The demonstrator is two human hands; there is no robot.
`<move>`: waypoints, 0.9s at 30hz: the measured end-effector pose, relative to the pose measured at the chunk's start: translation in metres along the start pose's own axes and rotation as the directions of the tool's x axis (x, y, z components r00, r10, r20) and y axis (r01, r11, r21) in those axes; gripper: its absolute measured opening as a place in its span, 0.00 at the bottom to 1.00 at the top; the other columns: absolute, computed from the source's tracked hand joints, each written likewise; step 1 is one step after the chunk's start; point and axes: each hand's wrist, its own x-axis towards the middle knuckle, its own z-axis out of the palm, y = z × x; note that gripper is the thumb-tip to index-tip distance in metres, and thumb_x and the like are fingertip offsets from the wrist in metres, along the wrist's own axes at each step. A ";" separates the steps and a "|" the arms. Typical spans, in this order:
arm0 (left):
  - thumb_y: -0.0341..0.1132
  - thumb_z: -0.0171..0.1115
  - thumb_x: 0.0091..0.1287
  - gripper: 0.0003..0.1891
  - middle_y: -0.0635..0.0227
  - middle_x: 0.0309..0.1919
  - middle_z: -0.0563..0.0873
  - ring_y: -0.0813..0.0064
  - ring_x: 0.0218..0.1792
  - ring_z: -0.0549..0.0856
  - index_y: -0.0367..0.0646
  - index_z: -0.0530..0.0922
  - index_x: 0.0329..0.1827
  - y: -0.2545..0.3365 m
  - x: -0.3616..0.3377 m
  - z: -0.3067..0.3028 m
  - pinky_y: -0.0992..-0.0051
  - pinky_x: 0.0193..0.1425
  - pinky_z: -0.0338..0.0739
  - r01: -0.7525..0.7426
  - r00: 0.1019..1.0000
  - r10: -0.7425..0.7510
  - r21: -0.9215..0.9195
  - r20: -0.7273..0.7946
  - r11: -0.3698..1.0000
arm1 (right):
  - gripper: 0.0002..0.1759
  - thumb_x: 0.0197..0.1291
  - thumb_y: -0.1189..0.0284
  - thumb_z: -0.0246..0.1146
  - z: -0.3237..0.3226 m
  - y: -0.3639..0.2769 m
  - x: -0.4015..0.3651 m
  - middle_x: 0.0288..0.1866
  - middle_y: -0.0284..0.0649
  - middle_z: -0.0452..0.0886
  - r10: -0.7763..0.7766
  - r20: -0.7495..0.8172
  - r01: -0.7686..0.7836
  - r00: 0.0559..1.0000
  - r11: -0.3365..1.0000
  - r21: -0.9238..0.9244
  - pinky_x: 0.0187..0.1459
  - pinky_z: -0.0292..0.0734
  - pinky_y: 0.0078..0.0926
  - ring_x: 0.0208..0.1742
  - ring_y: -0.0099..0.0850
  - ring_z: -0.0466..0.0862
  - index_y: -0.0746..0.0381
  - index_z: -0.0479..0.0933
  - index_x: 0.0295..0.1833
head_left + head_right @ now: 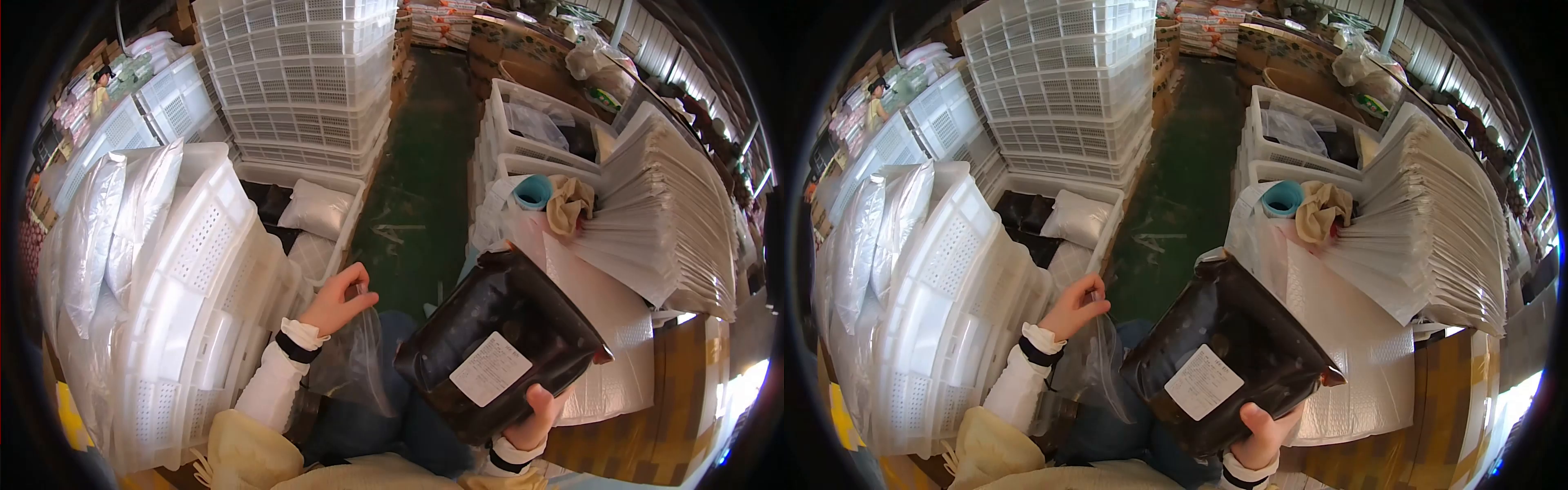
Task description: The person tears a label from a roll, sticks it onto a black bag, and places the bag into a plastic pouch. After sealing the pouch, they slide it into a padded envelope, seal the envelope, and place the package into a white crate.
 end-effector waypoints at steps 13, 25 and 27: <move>0.25 0.59 0.51 0.11 0.69 0.32 0.78 0.76 0.38 0.78 0.39 0.70 0.37 0.007 -0.001 -0.011 0.77 0.45 0.72 -0.044 0.973 0.025 0.077 0.231 0.996 | 0.43 0.38 0.70 0.71 -0.002 0.010 -0.003 0.53 0.43 0.72 0.145 -0.074 -0.144 0.987 0.989 0.029 0.57 0.68 0.30 0.54 0.35 0.73 0.67 0.62 0.63; 0.23 0.52 0.64 0.05 0.64 0.35 0.81 0.78 0.37 0.82 0.38 0.71 0.41 0.028 0.002 0.009 0.76 0.44 0.75 0.145 0.962 -0.150 0.038 0.227 0.989 | 0.39 0.39 0.75 0.69 0.019 0.027 -0.003 0.51 0.43 0.75 0.209 0.022 -0.209 0.978 0.978 -0.010 0.53 0.73 0.29 0.49 0.35 0.78 0.67 0.63 0.62; 0.26 0.52 0.65 0.05 0.61 0.38 0.82 0.76 0.41 0.82 0.37 0.71 0.43 0.033 0.005 0.016 0.75 0.47 0.74 0.116 0.972 -0.135 0.110 0.193 0.987 | 0.41 0.37 0.79 0.72 0.020 0.032 -0.003 0.52 0.40 0.75 0.275 0.034 -0.277 0.961 0.960 0.047 0.57 0.68 0.28 0.52 0.33 0.75 0.66 0.65 0.61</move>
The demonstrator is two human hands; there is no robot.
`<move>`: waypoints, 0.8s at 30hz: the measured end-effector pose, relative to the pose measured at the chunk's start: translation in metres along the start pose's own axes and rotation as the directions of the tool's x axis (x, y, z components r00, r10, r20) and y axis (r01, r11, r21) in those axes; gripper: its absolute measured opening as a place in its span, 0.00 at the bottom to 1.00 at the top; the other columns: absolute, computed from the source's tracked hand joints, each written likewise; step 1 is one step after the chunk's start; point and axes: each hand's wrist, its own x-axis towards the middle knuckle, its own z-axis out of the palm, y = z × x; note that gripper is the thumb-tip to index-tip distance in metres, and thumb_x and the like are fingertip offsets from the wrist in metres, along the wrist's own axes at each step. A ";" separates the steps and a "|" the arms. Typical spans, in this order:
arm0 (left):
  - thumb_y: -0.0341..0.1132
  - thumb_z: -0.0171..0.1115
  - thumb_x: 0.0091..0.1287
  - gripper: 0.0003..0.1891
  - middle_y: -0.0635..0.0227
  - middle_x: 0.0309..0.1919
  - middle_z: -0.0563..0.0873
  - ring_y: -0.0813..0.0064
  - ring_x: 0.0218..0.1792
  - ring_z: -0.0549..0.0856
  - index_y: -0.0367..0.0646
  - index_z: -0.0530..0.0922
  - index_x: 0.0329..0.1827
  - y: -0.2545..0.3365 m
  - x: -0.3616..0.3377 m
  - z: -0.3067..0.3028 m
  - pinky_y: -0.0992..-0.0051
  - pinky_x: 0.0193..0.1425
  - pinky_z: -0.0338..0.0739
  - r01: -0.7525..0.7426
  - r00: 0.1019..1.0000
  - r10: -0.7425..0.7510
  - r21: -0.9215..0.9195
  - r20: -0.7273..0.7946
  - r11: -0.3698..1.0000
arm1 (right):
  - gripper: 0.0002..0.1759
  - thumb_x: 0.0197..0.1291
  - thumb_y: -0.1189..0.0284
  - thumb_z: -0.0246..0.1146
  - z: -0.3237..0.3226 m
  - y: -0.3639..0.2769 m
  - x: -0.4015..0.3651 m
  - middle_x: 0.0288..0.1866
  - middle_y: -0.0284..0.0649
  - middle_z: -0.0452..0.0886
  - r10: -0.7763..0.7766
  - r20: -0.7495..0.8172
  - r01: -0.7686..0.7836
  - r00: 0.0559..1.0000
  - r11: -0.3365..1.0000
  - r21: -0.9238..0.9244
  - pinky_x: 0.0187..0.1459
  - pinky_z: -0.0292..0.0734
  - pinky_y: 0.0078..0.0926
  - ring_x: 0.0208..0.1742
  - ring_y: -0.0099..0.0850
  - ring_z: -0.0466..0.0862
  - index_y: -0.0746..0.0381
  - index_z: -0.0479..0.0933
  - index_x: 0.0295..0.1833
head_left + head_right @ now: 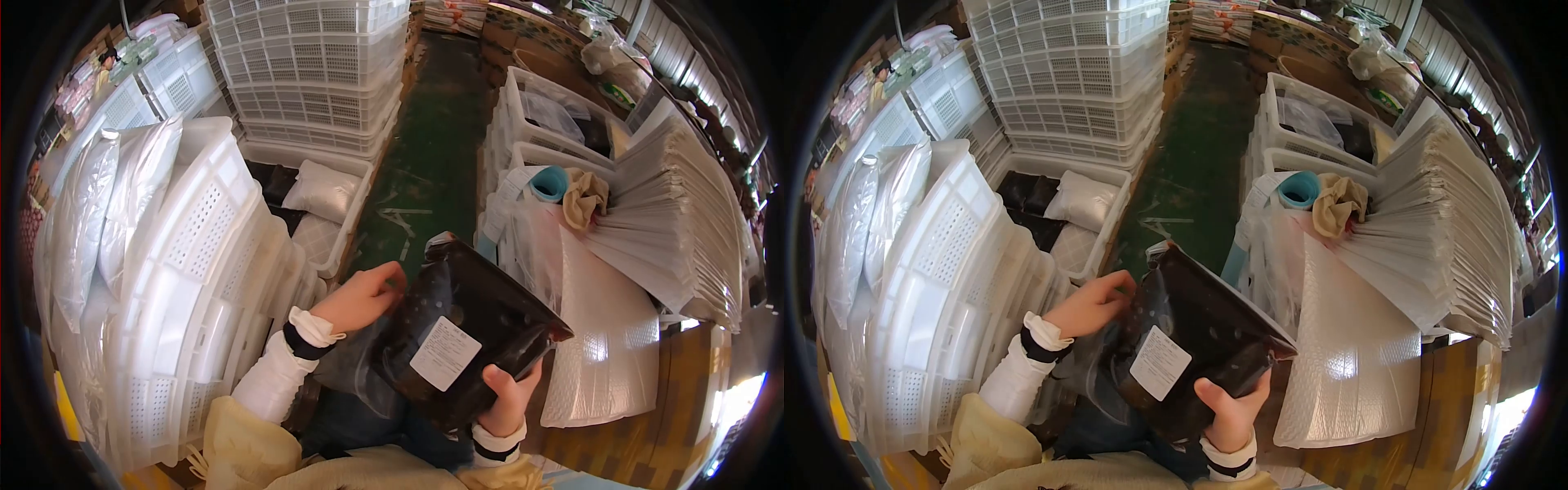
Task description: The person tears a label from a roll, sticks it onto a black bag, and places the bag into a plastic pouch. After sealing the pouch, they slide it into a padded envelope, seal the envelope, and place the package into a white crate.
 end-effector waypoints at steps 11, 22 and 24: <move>0.41 0.73 0.56 0.50 0.63 0.65 0.67 0.71 0.66 0.65 0.34 0.48 0.73 -0.023 -0.015 -0.026 0.71 0.71 0.53 0.129 0.872 0.216 -0.631 0.440 0.765 | 0.33 0.42 0.71 0.67 0.028 -0.009 0.021 0.47 0.43 0.78 -0.138 -0.032 0.136 0.990 0.990 -0.046 0.46 0.77 0.30 0.44 0.35 0.81 0.67 0.67 0.57; 0.49 0.86 0.26 0.66 0.66 0.64 0.69 0.74 0.64 0.66 0.37 0.54 0.71 -0.002 -0.017 -0.011 0.73 0.69 0.57 -0.225 0.964 0.261 -0.659 -0.045 0.718 | 0.36 0.41 0.82 0.71 0.094 -0.081 0.038 0.50 0.39 0.78 -0.140 0.402 0.218 0.905 0.964 -0.155 0.53 0.73 0.25 0.50 0.27 0.78 0.68 0.67 0.60; 0.50 0.85 0.25 0.67 0.67 0.63 0.70 0.73 0.64 0.68 0.38 0.54 0.71 -0.015 -0.024 0.003 0.73 0.68 0.58 -0.242 0.969 0.186 -0.751 -0.161 0.614 | 0.36 0.48 0.79 0.71 0.109 -0.097 0.041 0.51 0.39 0.78 -0.060 0.449 0.234 0.891 0.909 -0.343 0.49 0.74 0.22 0.47 0.25 0.79 0.69 0.64 0.63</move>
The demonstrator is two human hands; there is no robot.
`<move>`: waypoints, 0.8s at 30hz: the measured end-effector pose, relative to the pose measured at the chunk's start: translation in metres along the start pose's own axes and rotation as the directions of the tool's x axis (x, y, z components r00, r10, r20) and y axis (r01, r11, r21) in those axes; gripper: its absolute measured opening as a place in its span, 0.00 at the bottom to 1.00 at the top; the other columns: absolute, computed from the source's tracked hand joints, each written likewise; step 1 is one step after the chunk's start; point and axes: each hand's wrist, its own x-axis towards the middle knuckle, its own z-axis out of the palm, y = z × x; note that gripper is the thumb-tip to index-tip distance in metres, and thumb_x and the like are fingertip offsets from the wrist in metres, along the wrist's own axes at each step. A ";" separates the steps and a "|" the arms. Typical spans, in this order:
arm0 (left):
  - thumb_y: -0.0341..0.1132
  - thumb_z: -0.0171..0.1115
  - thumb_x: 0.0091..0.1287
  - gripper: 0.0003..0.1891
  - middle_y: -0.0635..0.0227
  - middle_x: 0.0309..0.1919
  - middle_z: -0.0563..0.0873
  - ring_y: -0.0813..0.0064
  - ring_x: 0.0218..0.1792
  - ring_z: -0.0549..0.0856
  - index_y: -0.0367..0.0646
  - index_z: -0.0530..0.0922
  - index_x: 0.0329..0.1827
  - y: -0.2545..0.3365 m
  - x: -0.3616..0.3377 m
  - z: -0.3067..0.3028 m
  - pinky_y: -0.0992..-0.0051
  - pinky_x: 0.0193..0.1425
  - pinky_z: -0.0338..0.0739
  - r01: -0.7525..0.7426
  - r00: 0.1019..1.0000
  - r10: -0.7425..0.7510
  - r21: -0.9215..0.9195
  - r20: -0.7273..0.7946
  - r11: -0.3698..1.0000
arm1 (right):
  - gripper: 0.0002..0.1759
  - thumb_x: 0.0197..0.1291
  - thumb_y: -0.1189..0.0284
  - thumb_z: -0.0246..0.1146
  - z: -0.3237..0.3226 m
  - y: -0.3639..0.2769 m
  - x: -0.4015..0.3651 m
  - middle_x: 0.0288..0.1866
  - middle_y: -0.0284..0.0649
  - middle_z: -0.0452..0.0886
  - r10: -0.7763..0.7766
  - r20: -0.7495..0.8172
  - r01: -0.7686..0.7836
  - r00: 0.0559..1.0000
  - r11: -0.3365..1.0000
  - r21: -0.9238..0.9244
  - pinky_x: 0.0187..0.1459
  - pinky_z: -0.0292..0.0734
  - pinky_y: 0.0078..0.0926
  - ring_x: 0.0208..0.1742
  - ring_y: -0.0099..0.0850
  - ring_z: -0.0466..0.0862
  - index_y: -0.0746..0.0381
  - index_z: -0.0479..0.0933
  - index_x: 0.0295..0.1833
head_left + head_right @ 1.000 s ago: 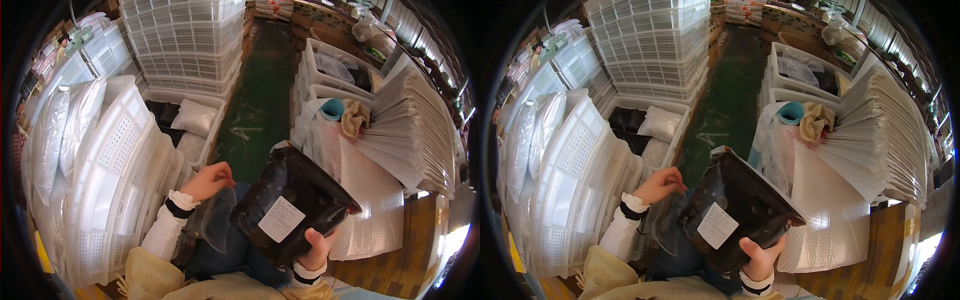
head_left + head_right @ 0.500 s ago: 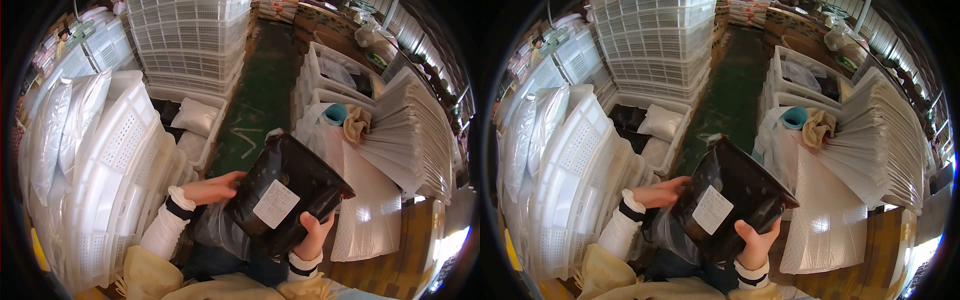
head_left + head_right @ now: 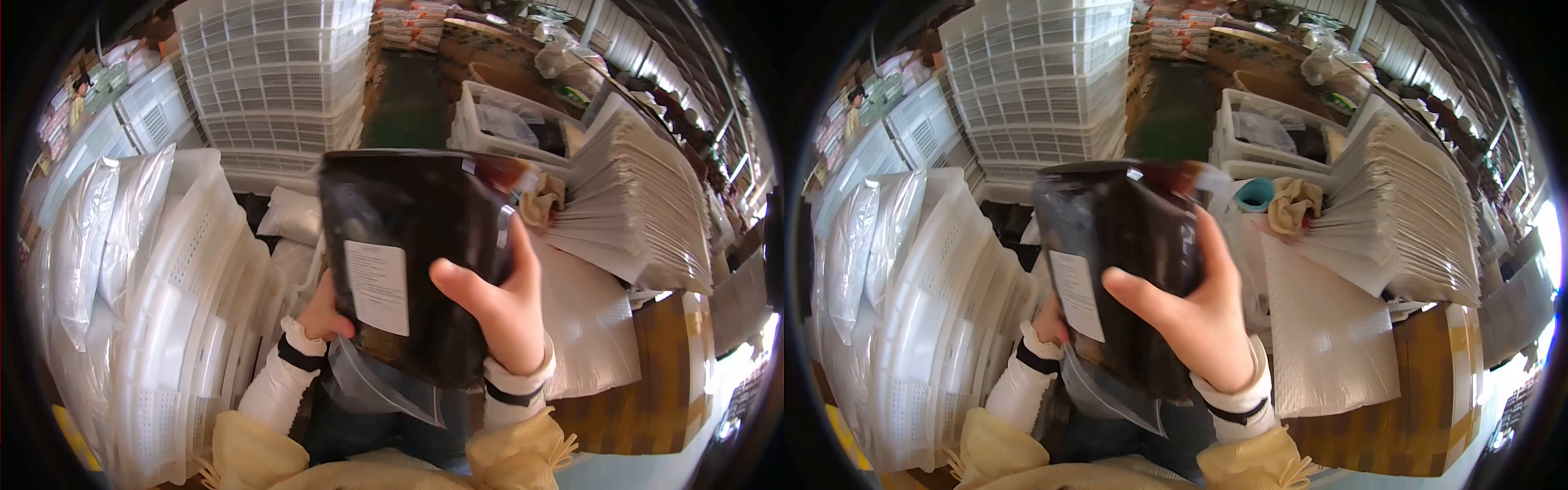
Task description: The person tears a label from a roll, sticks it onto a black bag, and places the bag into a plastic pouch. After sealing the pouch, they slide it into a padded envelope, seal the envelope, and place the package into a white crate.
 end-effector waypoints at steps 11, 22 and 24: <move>0.62 0.75 0.36 0.55 0.68 0.56 0.78 0.72 0.57 0.77 0.39 0.64 0.67 -0.036 -0.001 -0.038 0.71 0.61 0.70 -0.286 0.954 0.274 -0.094 -0.119 0.954 | 0.22 0.59 0.60 0.63 -0.046 0.034 -0.094 0.68 0.68 0.58 -0.387 0.414 0.533 0.824 0.777 -0.335 0.68 0.56 0.47 0.68 0.61 0.63 0.70 0.75 0.47; 0.50 0.81 0.32 0.53 0.66 0.55 0.79 0.68 0.53 0.80 0.40 0.67 0.64 -0.031 -0.013 -0.029 0.71 0.57 0.74 -0.279 0.957 0.242 -0.273 -0.160 0.921 | 0.08 0.53 0.76 0.67 -0.051 -0.009 -0.092 0.39 0.49 0.79 -0.147 0.459 0.420 0.876 0.699 -0.579 0.40 0.80 0.33 0.36 0.49 0.81 0.66 0.74 0.34; 0.46 0.82 0.32 0.51 0.67 0.55 0.80 0.68 0.55 0.79 0.40 0.68 0.63 -0.022 -0.019 -0.017 0.71 0.58 0.73 -0.294 0.954 0.260 -0.285 -0.151 0.913 | 0.08 0.53 0.77 0.66 -0.047 -0.014 -0.086 0.32 0.43 0.78 -0.222 0.463 0.493 0.858 0.606 -0.624 0.28 0.77 0.32 0.28 0.44 0.80 0.65 0.73 0.34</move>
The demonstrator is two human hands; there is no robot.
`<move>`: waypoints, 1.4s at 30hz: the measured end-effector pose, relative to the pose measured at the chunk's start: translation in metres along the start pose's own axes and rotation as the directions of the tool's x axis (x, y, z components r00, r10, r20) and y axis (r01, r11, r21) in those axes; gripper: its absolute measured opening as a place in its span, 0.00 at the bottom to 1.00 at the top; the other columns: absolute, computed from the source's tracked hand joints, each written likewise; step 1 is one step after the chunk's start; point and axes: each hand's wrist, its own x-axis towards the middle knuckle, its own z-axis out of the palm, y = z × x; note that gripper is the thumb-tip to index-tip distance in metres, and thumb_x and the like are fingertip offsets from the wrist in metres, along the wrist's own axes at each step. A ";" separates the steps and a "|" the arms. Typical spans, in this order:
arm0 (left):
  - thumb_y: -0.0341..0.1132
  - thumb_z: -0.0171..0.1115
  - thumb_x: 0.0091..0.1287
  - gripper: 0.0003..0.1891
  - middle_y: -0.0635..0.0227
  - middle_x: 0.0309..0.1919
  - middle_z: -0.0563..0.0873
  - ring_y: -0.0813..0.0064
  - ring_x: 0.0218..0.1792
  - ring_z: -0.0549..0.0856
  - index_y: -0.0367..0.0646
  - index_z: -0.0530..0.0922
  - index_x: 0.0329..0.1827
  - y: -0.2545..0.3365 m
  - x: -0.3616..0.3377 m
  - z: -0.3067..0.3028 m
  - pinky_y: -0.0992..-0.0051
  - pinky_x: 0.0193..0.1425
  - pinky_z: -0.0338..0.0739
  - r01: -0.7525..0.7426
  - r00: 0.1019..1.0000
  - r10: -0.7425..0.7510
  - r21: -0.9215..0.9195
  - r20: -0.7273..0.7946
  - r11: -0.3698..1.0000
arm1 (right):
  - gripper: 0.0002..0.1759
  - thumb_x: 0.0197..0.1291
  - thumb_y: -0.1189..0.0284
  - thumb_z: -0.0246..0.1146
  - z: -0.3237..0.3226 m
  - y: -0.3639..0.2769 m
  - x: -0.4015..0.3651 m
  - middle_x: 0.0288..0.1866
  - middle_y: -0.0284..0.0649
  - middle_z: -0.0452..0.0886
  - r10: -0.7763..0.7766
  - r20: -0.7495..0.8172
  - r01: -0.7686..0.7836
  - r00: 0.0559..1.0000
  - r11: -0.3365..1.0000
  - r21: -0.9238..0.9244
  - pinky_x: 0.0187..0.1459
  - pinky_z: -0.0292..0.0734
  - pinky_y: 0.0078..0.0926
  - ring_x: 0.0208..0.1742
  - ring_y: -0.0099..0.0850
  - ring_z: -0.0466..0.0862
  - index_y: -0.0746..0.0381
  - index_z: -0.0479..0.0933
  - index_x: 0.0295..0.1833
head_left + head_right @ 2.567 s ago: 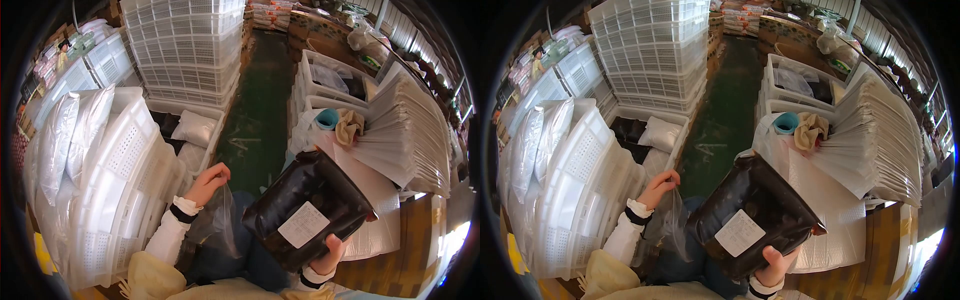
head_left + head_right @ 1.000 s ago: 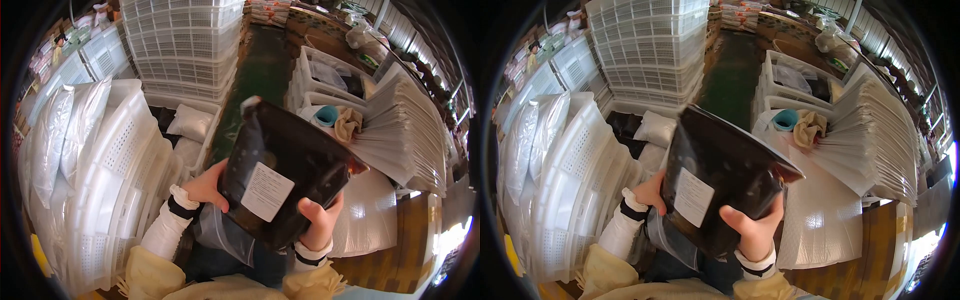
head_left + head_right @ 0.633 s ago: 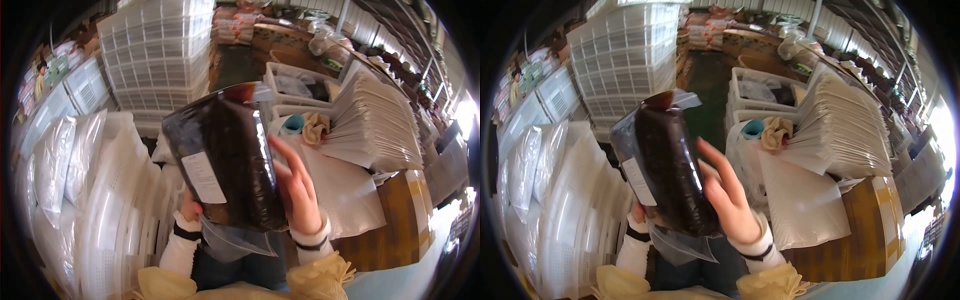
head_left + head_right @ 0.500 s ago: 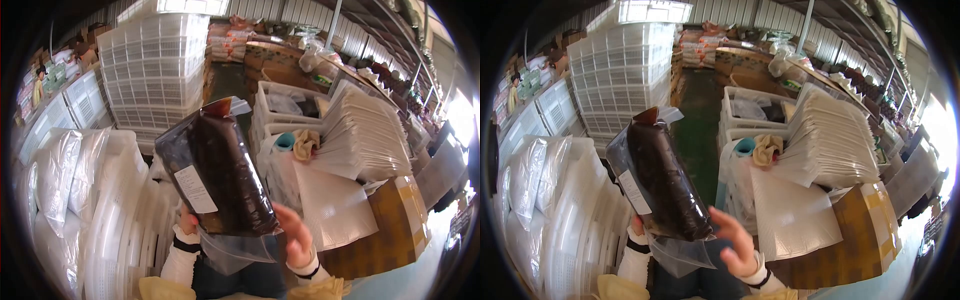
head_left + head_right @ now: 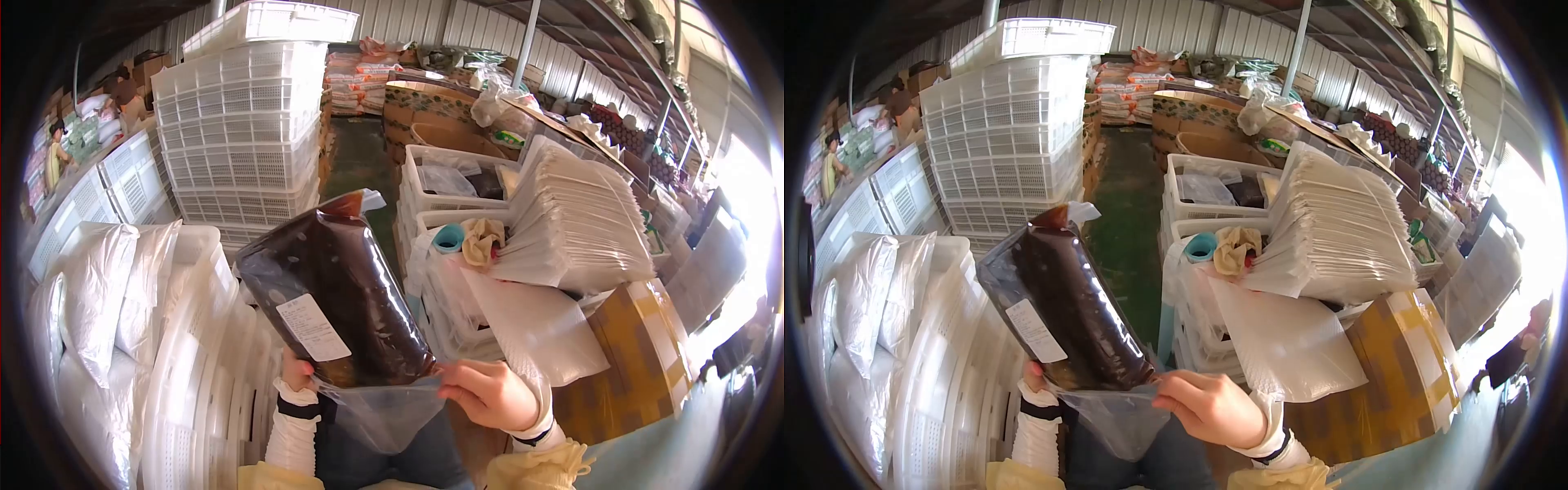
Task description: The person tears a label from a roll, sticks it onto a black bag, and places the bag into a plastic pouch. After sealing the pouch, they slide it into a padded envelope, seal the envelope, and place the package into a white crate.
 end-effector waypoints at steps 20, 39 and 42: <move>0.31 0.83 0.32 0.53 0.62 0.57 0.77 0.64 0.57 0.77 0.42 0.61 0.67 -0.008 -0.018 0.008 0.69 0.62 0.71 0.060 0.998 -0.058 0.058 -0.037 0.996 | 0.39 0.59 0.74 0.65 0.066 0.056 0.020 0.56 0.57 0.69 0.160 -0.125 -0.120 0.979 0.952 0.280 0.53 0.71 0.31 0.56 0.45 0.75 0.69 0.48 0.68; 0.38 0.78 0.48 0.35 0.64 0.46 0.77 0.75 0.48 0.76 0.39 0.65 0.55 0.026 -0.002 0.085 0.73 0.55 0.71 0.071 0.991 0.029 0.698 -0.131 0.712 | 0.18 0.63 0.67 0.63 0.093 0.099 0.038 0.40 0.35 0.76 0.590 -0.246 -0.178 0.769 0.568 0.803 0.44 0.69 0.17 0.40 0.20 0.72 0.66 0.69 0.51; 0.35 0.76 0.51 0.34 0.65 0.45 0.76 0.75 0.47 0.76 0.39 0.63 0.56 0.030 0.005 0.091 0.74 0.52 0.73 0.242 0.959 -0.127 0.503 -0.253 0.830 | 0.20 0.64 0.61 0.61 0.094 0.109 0.042 0.37 0.32 0.75 0.759 -0.074 -0.380 0.646 0.404 0.832 0.39 0.67 0.15 0.37 0.18 0.71 0.67 0.69 0.50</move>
